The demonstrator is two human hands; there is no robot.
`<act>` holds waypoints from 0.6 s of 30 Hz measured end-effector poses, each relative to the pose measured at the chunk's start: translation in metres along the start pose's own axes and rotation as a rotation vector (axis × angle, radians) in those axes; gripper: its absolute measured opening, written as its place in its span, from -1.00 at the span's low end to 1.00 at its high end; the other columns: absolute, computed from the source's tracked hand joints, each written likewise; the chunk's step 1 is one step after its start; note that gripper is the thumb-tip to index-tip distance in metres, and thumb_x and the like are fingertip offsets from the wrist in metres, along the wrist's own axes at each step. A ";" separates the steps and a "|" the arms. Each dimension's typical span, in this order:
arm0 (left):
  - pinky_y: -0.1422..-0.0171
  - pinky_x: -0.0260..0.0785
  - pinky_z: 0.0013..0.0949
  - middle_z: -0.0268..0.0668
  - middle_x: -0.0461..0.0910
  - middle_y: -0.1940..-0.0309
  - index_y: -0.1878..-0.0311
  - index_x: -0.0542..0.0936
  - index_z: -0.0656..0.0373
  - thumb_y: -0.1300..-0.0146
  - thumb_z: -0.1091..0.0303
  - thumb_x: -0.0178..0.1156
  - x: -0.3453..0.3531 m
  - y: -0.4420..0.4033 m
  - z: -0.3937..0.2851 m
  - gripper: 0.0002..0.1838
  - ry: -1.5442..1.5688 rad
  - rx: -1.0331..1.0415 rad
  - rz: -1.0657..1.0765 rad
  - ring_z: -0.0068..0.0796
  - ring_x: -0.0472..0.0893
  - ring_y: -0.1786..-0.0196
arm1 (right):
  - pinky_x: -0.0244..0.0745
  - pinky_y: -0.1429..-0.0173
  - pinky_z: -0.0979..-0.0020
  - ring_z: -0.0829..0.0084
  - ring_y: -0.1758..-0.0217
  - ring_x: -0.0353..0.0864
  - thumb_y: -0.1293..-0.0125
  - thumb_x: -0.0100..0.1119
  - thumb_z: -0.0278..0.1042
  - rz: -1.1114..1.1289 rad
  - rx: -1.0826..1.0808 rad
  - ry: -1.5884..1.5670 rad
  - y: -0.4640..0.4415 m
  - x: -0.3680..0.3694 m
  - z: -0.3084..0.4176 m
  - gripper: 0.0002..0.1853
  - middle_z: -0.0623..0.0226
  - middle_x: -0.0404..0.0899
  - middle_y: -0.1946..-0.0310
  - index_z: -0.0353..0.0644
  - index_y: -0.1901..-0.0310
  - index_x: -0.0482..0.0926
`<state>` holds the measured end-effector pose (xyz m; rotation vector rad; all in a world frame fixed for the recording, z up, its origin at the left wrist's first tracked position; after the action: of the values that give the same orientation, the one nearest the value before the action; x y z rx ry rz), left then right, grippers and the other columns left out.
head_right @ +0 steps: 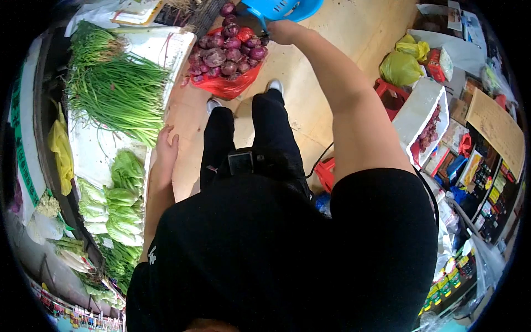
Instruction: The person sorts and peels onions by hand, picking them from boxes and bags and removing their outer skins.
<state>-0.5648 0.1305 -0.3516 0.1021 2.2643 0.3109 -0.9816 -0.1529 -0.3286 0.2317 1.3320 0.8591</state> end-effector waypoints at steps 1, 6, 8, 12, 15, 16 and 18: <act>-0.23 0.25 -0.21 -0.01 0.47 -0.01 0.05 0.51 0.25 -0.08 0.49 0.15 0.008 -0.004 -0.005 -0.69 0.001 -0.022 0.012 -0.05 0.44 -0.11 | 0.42 -0.07 0.25 0.14 0.03 0.54 -0.21 0.09 -0.24 0.014 0.000 0.006 -0.007 0.007 -0.012 -0.60 0.08 0.55 0.08 -0.18 -0.06 0.46; -0.16 0.32 -0.22 -0.03 0.52 0.05 0.05 0.53 0.25 -0.08 0.48 0.16 0.081 -0.028 -0.013 -0.69 0.056 -0.101 -0.023 -0.11 0.50 -0.06 | 0.35 -0.17 0.22 0.10 -0.08 0.47 -0.20 0.07 -0.20 0.140 -0.006 0.041 -0.039 0.039 -0.070 -0.58 0.08 0.51 0.00 -0.12 -0.09 0.44; -0.11 0.36 -0.25 -0.04 0.54 0.08 0.04 0.53 0.25 -0.10 0.45 0.17 0.118 -0.035 -0.024 -0.68 0.153 -0.298 -0.063 -0.16 0.54 0.00 | 0.33 -0.19 0.22 0.10 -0.11 0.45 -0.20 0.07 -0.20 0.161 0.011 -0.016 -0.049 0.066 -0.099 -0.58 0.08 0.50 -0.02 -0.11 -0.09 0.45; -0.13 0.32 -0.39 -0.14 0.49 -0.01 -0.11 0.43 0.27 -0.23 0.42 0.12 0.200 -0.055 -0.025 -0.63 0.365 -0.448 -0.009 -0.38 0.50 -0.01 | 0.31 -0.21 0.23 0.09 -0.12 0.44 -0.19 0.06 -0.20 0.173 0.048 -0.120 -0.052 0.084 -0.139 -0.59 0.08 0.50 -0.02 -0.11 -0.07 0.47; -0.10 0.35 -0.41 -0.15 0.51 0.00 -0.10 0.43 0.29 -0.21 0.43 0.14 0.225 -0.079 -0.078 -0.62 0.411 -0.398 0.039 -0.39 0.52 0.03 | 0.32 -0.21 0.23 0.09 -0.12 0.44 -0.18 0.06 -0.19 0.186 0.076 -0.154 -0.059 0.099 -0.167 -0.59 0.07 0.50 -0.02 -0.11 -0.06 0.48; -0.08 0.36 -0.41 -0.15 0.52 0.01 -0.09 0.45 0.29 -0.20 0.43 0.16 0.231 -0.087 -0.092 -0.63 0.427 -0.369 0.053 -0.39 0.53 0.04 | 0.32 -0.20 0.23 0.10 -0.12 0.44 -0.18 0.06 -0.19 0.188 0.091 -0.173 -0.061 0.104 -0.174 -0.59 0.07 0.50 -0.02 -0.11 -0.06 0.48; -0.07 0.37 -0.40 -0.15 0.53 0.02 -0.07 0.47 0.29 -0.18 0.43 0.18 0.251 -0.101 -0.102 -0.63 0.428 -0.354 0.062 -0.38 0.54 0.05 | 0.33 -0.20 0.23 0.10 -0.12 0.45 -0.18 0.05 -0.19 0.180 0.124 -0.198 -0.067 0.111 -0.182 -0.59 0.07 0.50 -0.02 -0.12 -0.06 0.48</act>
<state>-0.8029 0.0574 -0.4982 -0.0879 2.5855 0.8268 -1.1206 -0.1827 -0.5007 0.5272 1.1918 0.8799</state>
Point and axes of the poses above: each hand's wrist, its own y-axis away from the middle knuckle, its own x-axis out of the palm, z = x × y, the point moved 1 cm from there along -y, towards the middle knuckle
